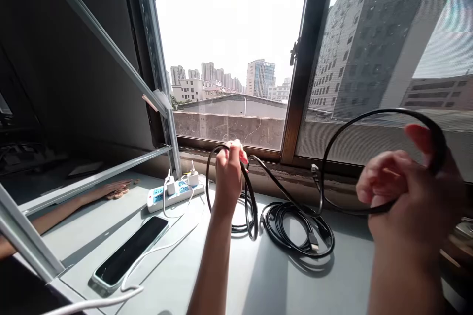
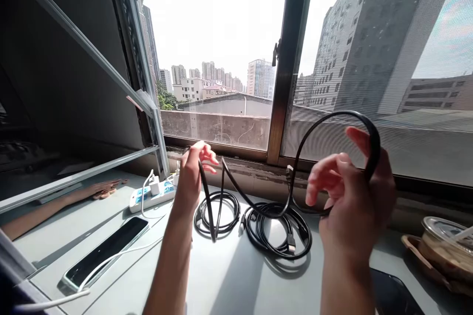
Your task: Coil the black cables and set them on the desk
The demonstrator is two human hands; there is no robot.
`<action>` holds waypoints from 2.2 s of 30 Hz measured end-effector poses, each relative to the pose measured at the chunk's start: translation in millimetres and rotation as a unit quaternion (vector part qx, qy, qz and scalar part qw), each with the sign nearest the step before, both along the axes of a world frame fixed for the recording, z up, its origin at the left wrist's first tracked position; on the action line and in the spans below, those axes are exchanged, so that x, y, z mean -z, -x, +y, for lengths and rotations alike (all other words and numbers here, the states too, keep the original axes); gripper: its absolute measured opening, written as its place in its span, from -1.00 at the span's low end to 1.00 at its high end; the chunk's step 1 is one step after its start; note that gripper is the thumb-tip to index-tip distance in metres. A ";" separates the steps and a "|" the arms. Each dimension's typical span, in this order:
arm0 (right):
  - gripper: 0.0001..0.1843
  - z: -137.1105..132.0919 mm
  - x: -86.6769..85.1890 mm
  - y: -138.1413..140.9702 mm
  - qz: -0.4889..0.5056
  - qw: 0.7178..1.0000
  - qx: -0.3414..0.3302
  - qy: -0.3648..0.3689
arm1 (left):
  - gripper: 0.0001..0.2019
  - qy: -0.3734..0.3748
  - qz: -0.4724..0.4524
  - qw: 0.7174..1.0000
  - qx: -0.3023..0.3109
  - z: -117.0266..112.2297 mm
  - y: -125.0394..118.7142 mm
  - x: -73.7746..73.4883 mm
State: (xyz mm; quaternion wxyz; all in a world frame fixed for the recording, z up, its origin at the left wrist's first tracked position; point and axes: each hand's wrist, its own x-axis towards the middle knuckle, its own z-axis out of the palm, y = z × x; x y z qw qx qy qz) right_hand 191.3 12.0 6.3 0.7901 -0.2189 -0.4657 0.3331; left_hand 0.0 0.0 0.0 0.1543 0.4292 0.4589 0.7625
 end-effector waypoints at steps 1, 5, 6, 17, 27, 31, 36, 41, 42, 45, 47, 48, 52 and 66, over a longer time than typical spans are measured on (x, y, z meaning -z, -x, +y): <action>-0.61 2.9 0.5 0.1 -0.042 0.999 -0.030 0.009 | -0.69 0.021 0.022 0.999 0.017 0.6 -2.9 1.3; -0.48 17.7 5.5 2.8 -0.195 0.976 -0.088 0.039 | -0.59 0.055 0.063 0.994 0.076 5.4 -13.9 6.1; -0.48 20.1 7.2 3.8 -0.214 0.973 -0.081 0.036 | -0.57 0.062 0.083 0.991 0.089 6.2 -15.8 6.9; -0.31 29.6 24.0 35.4 -0.323 0.857 -0.380 0.130 | -0.59 0.154 0.173 0.937 0.260 10.9 -19.5 12.0; -0.39 51.2 15.8 13.1 -0.244 0.929 -0.269 0.079 | -0.81 -0.042 0.004 0.992 0.121 12.8 -7.2 0.0; -0.51 52.2 11.7 0.6 -0.238 0.938 -0.222 0.120 | -0.88 -0.084 -0.083 0.981 0.154 4.6 7.1 -7.6; -0.43 40.0 14.4 20.2 -0.293 0.883 -0.346 0.119 | -0.84 -0.065 -0.013 0.971 0.229 4.6 3.6 -2.9; -0.40 31.4 21.7 48.8 -0.272 0.855 -0.436 0.075 | -0.76 -0.025 0.111 0.957 0.268 9.6 -15.3 3.6; -0.40 30.2 21.5 50.8 -0.259 0.858 -0.437 0.076 | -0.76 -0.025 0.140 0.956 0.257 10.2 -16.9 4.3; -0.42 26.9 17.1 46.6 -0.229 0.867 -0.430 0.105 | -0.76 -0.041 0.194 0.952 0.232 12.2 -13.5 5.6; -0.43 26.1 12.9 36.3 -0.218 0.882 -0.402 0.119 | -0.76 -0.049 0.201 0.955 0.213 12.7 -5.4 5.7; -0.42 26.7 10.9 29.5 -0.211 0.895 -0.376 0.118 | -0.76 -0.053 0.194 0.961 0.191 12.0 -0.3 5.0; -0.37 32.9 5.7 -1.5 -0.138 0.963 -0.212 0.091 | -0.67 -0.087 0.072 0.990 0.086 3.1 18.0 -3.9; -0.53 24.2 13.6 -0.6 -0.468 0.863 -0.192 0.013 | -0.49 0.089 0.199 0.922 0.321 13.3 -14.5 7.7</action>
